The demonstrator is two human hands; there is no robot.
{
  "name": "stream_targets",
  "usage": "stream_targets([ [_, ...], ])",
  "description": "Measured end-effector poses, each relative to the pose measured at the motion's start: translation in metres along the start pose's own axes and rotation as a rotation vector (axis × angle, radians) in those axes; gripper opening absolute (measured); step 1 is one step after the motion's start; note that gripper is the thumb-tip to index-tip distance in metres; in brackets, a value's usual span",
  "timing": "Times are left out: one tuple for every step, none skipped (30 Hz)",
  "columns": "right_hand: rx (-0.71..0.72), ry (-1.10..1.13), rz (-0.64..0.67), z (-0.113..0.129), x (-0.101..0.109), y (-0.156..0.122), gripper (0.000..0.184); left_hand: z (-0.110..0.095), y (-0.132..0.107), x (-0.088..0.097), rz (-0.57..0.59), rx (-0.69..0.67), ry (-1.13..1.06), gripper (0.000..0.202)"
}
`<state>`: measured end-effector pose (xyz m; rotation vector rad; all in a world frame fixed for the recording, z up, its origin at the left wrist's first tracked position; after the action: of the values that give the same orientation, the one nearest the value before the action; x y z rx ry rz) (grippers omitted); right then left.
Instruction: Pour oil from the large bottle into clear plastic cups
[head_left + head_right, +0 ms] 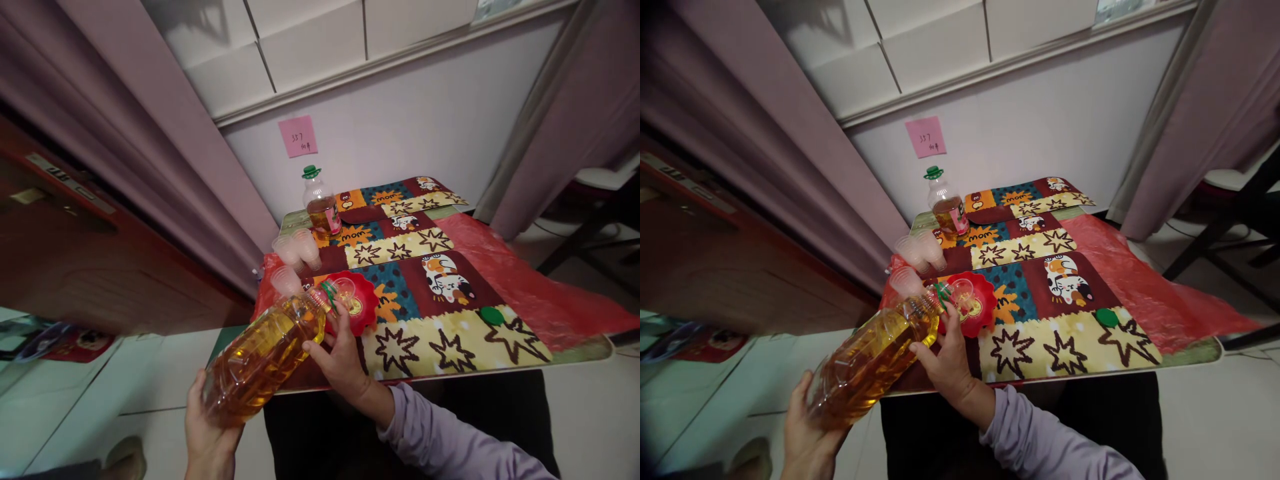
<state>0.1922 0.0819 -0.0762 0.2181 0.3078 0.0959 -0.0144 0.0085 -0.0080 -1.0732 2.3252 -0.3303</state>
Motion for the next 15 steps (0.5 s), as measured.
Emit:
stream_targets([
  [-0.008, 0.007, 0.001, -0.0001, 0.0002, 0.0002, 0.108, 0.0002, 0.0008, 0.0005, 0.015, 0.009, 0.002, 0.023],
  [-0.019, 0.016, 0.003, -0.0003, 0.0005, 0.0004, 0.109, 0.0002, 0.0013, 0.0007, 0.026, 0.015, 0.003, 0.024],
  [-0.029, 0.021, 0.003, -0.0004, 0.0007, 0.0005, 0.11, 0.0002, 0.0016, 0.0008, 0.03, 0.017, 0.002, 0.024],
  [-0.033, 0.016, 0.002, -0.0006, 0.0011, 0.0006, 0.11, 0.0003, 0.0016, 0.0006, 0.029, 0.019, 0.002, 0.024],
  [-0.036, 0.007, 0.0, -0.0008, 0.0014, 0.0007, 0.11, 0.0003, 0.0014, 0.0001, 0.023, 0.021, 0.001, 0.024],
  [-0.038, -0.001, -0.001, -0.0011, 0.0016, 0.0006, 0.11, 0.0004, 0.001, -0.0007, 0.019, 0.02, 0.0, 0.025],
  [-0.04, -0.006, -0.002, -0.0014, 0.0018, 0.0005, 0.111, 0.0005, 0.0005, -0.0017, 0.019, 0.019, -0.001, 0.026],
  [-0.041, -0.009, -0.004, -0.0018, 0.002, 0.0003, 0.111, 0.0005, -0.0001, -0.0028, 0.018, 0.017, -0.001, 0.027],
  [-0.043, -0.01, -0.005, -0.0022, 0.0021, 0.0001, 0.11, 0.0005, -0.0007, -0.0038, 0.015, 0.013, -0.001, 0.028],
  [-0.047, -0.009, -0.005, -0.0025, 0.0022, -0.0001, 0.11, 0.0004, -0.0013, -0.0048, 0.011, 0.007, 0.0, 0.028],
  [-0.051, -0.007, -0.002, -0.0029, 0.0021, -0.0003, 0.11, 0.0002, -0.0018, -0.0057, 0.006, 0.004, -0.001, 0.028],
  [-0.056, -0.005, 0.002, -0.0033, 0.002, -0.0004, 0.109, 0.0, -0.0024, -0.0065, 0.005, 0.004, -0.003, 0.028],
  [-0.062, -0.004, 0.007, -0.0037, 0.0018, -0.0005, 0.109, -0.0002, -0.0028, -0.0072, 0.006, 0.006, -0.007, 0.028],
  [-0.066, -0.003, 0.011, -0.0041, 0.0017, -0.0005, 0.109, -0.0004, -0.0032, -0.0078, 0.009, 0.008, -0.01, 0.029],
  [-0.068, -0.003, 0.013, -0.0045, 0.0016, -0.0005, 0.108, -0.0006, -0.0035, -0.0083, 0.015, 0.009, -0.011, 0.029],
])
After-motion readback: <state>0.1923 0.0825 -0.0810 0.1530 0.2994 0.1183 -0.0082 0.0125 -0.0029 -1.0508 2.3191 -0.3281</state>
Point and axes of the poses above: each hand's wrist, its own y-axis towards the middle knuckle, its own x-axis out of the back of the hand, z = x × y, the point moved 2 cm from there along y, towards the middle knuckle, and after that the axes turned 7 degrees about z, right-handed, at the moved point
